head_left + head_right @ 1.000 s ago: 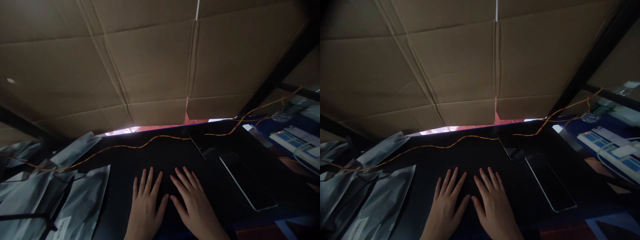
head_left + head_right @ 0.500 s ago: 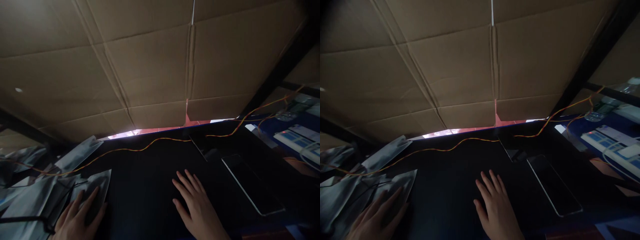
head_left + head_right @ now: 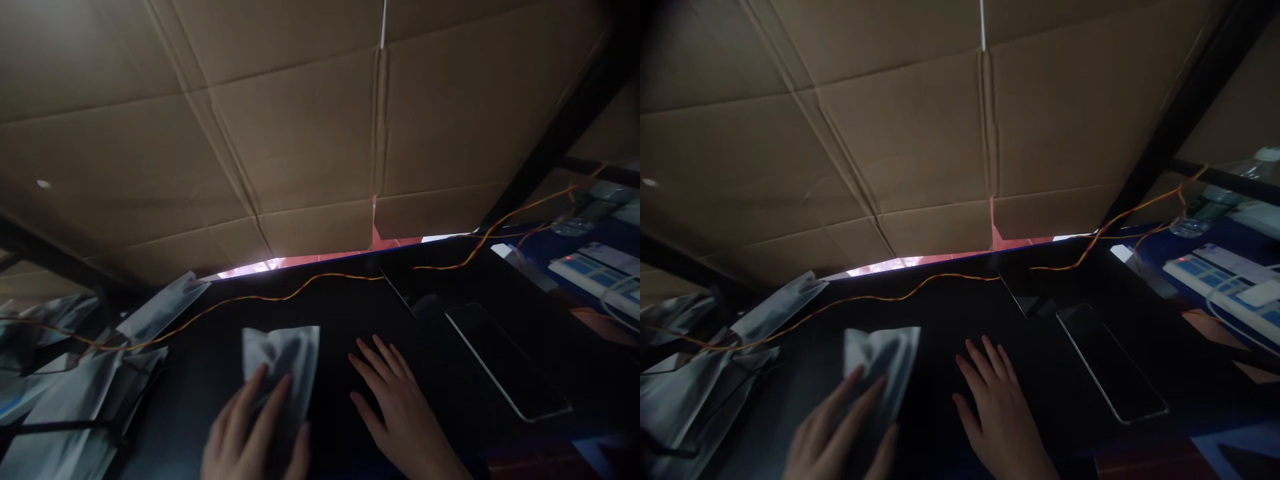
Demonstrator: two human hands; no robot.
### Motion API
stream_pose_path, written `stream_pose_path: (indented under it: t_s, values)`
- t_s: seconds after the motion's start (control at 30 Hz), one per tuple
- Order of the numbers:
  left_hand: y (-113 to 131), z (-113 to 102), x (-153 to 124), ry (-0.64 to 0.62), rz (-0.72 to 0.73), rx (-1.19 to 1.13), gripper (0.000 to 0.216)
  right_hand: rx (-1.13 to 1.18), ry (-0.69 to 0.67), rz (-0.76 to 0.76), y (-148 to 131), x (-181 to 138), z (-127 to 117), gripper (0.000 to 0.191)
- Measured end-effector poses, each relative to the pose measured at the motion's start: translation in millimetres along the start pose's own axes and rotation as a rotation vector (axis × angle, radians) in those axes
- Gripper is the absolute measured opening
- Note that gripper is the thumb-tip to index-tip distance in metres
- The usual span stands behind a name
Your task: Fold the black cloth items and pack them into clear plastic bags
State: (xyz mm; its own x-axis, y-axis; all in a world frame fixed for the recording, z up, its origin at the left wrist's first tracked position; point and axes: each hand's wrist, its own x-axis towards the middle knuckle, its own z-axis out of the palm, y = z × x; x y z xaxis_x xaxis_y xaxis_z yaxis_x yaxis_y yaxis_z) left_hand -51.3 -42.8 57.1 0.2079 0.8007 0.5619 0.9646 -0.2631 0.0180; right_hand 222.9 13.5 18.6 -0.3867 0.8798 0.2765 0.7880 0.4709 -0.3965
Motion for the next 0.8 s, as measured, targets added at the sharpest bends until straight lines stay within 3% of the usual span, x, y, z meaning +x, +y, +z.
stream_pose_path:
  t_s: [0.03,0.1,0.2,0.33,0.43,0.5,0.63,0.8]
  values:
    - [15,8,0,-0.078,0.047,0.034,0.056,-0.003,0.004,0.0,0,0,0,0.049]
    - [34,21,0,-0.216,0.003,0.126,0.061,-0.004,0.017,-0.006,1,-2,1,0.05]
    - [36,24,3,-0.3,-0.011,0.126,0.052,0.004,0.024,-0.015,1,-2,4,0.052]
    - [24,18,27,-0.275,0.027,0.031,0.039,0.008,0.043,0.0,-1,1,2,0.052]
    - [25,28,43,-0.271,0.067,-0.059,0.045,0.073,0.035,0.001,-6,2,-9,0.05]
    - [27,40,45,-0.276,0.053,-0.11,0.049,0.181,-0.039,-0.041,-12,-1,-19,0.048]
    - [29,54,42,-0.281,-0.001,-0.169,0.052,0.353,-0.172,-0.227,-28,-15,-17,0.02]
    - [20,38,37,-0.207,-0.037,-0.233,0.044,0.29,-0.013,-0.347,-43,-23,9,0.01]
